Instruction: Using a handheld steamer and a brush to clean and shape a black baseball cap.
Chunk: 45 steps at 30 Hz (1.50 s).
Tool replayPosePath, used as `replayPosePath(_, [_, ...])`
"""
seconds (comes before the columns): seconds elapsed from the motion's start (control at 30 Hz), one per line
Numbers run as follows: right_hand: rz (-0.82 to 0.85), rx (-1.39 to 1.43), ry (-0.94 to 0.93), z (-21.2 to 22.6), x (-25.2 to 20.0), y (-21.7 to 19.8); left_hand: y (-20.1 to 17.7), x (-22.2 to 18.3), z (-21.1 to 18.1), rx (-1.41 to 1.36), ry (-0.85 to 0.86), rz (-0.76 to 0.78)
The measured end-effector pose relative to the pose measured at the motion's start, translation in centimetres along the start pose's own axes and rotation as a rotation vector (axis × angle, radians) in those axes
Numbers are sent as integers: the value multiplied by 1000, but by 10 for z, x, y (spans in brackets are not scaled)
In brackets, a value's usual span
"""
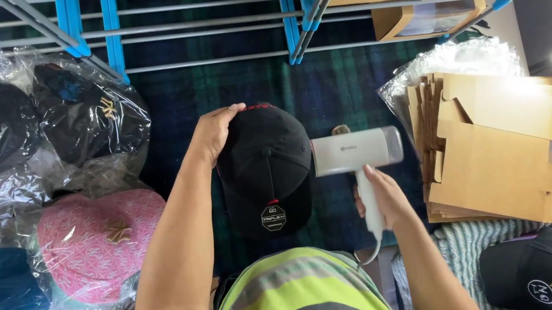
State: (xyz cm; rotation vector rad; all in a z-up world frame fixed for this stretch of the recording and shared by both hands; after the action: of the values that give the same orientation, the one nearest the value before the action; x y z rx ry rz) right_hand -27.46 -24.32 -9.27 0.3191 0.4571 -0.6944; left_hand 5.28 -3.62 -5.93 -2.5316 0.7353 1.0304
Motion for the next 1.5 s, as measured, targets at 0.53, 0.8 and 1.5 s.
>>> replayPosePath(0.53, [199,-1131,-988,248,-83,182,3,-38,-26,361,215,-125])
replayPosePath(0.8, [177,-1327,-861,231,-72,162,5,-43,-27,308,200,-105])
replayPosePath(1.5, [178,-1098,-972,228,-68,163,1,-32,-22,307,193,-128])
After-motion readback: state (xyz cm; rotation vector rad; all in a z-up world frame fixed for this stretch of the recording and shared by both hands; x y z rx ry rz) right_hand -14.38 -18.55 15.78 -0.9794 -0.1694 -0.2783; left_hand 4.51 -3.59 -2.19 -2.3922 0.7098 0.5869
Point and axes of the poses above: each hand's wrist, its own x-axis towards the middle knuckle, its own y-axis out of the palm, z = x × y, the point moved 8 cm from there along x, towards the middle knuckle, and after that the axes turned 8 degrees about -y, right-handed, at the moved point
